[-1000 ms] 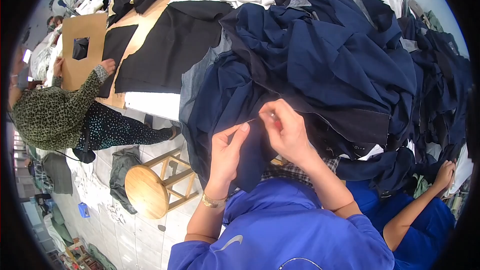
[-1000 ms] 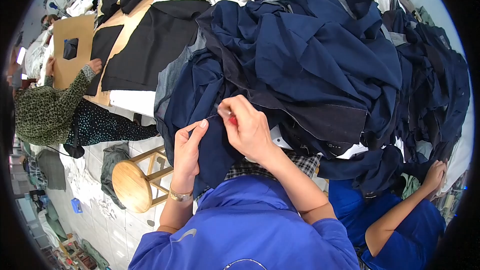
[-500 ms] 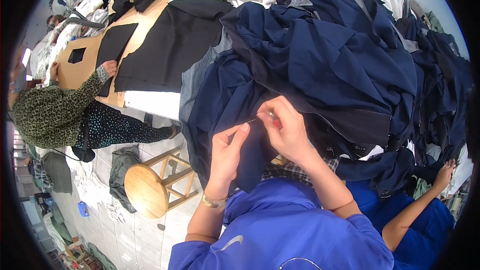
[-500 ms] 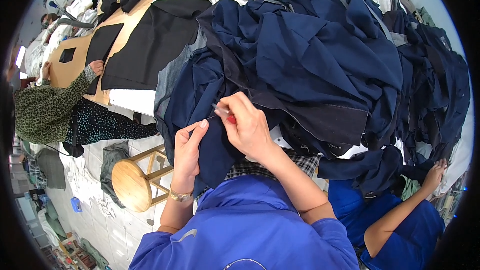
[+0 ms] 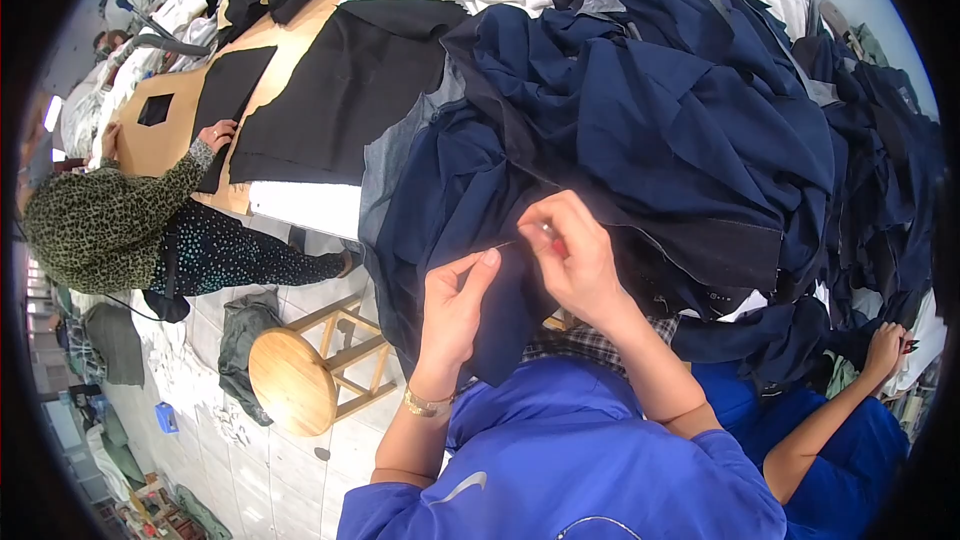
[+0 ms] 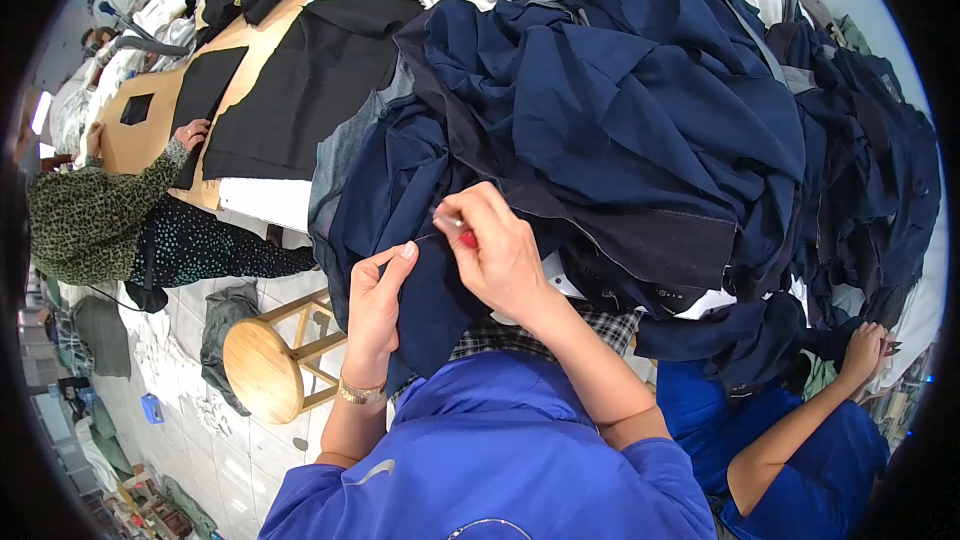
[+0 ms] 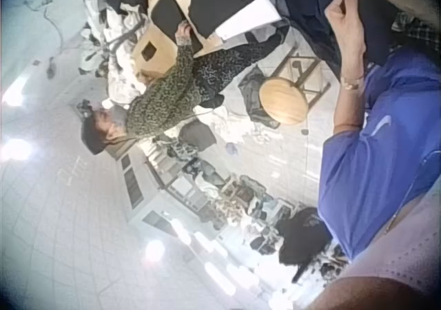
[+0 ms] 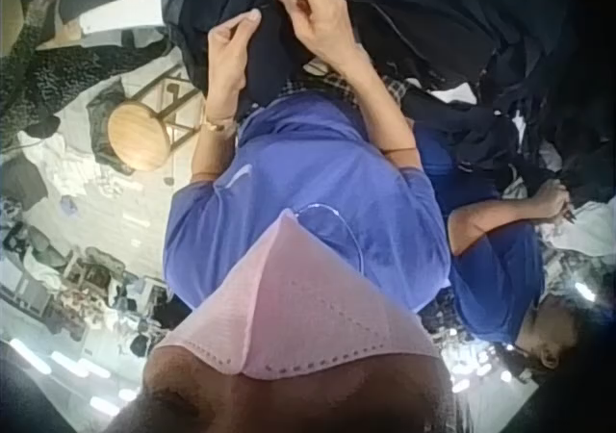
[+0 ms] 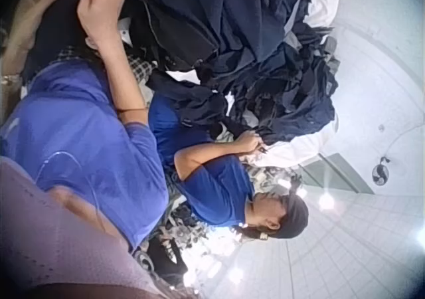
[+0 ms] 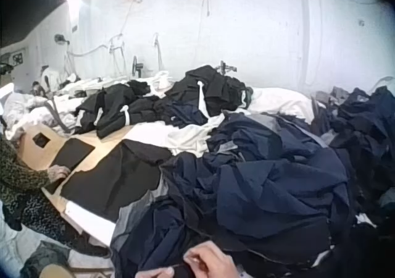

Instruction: Trimming loose threads and excess fabric from garment components using small hand snips.

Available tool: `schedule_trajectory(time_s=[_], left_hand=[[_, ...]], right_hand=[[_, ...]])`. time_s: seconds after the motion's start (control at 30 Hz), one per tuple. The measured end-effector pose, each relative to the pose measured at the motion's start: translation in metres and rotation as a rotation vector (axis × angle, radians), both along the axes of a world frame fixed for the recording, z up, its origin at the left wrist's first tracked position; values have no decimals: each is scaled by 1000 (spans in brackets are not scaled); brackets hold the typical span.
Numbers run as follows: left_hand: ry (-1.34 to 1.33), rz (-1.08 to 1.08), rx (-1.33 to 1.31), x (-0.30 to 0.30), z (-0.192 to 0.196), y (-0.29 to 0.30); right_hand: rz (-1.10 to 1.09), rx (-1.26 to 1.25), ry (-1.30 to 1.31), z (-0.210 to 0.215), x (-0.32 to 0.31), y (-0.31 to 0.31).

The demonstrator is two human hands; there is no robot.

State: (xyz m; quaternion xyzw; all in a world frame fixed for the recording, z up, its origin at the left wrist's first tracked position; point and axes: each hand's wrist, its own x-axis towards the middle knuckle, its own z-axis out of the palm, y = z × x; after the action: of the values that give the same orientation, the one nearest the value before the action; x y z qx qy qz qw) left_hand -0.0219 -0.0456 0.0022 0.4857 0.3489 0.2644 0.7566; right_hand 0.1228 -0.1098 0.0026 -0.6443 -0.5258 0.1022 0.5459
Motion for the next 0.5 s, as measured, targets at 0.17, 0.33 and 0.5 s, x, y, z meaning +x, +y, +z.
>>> schedule_trajectory(time_s=[0.17,0.33,0.5], left_hand=[[-1,29,-65,-1,1,1],[3,22,56,1,-2,1],[-26,6,67,2,0,0]], right_hand=[[68,32,-32,2,4,-3],[108,-38,-241,3,-2,-4],[70,-46,-204,4,-7,-1]])
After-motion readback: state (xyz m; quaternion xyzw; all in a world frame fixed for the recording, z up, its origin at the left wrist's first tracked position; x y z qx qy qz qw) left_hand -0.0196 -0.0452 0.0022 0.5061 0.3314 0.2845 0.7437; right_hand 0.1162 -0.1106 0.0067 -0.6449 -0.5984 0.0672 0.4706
